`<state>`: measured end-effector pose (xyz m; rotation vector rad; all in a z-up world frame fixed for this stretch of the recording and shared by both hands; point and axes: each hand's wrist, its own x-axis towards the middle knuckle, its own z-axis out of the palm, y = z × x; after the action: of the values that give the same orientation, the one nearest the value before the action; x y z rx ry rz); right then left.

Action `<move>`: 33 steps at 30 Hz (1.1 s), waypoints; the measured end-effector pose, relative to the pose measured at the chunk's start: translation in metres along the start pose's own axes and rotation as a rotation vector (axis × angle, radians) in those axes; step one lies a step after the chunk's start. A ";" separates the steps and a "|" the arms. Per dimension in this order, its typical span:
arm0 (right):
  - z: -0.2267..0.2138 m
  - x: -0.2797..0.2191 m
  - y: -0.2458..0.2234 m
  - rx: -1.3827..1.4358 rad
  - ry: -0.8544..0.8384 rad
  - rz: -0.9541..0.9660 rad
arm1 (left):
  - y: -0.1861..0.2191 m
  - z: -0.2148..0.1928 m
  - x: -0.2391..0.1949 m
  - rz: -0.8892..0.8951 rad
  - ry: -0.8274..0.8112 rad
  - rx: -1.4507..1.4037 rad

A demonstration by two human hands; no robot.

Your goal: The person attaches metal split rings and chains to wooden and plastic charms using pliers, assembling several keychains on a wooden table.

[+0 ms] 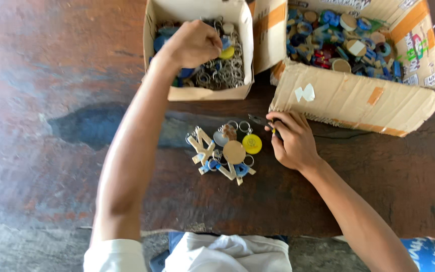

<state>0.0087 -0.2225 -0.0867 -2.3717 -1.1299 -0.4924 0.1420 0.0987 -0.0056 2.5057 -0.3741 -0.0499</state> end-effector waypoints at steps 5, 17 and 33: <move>0.002 0.000 0.004 -0.027 -0.017 0.007 | -0.009 0.019 0.048 -0.172 -0.095 0.050; 0.001 0.009 0.006 -0.004 -0.014 0.002 | -0.007 0.034 0.076 -0.084 0.055 -0.070; 0.016 0.001 0.014 0.016 0.014 0.057 | 0.139 0.050 0.144 0.267 0.074 -0.826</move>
<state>0.0224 -0.2205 -0.1033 -2.3756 -1.0535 -0.4770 0.2388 -0.0782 0.0396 1.6273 -0.5241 -0.0020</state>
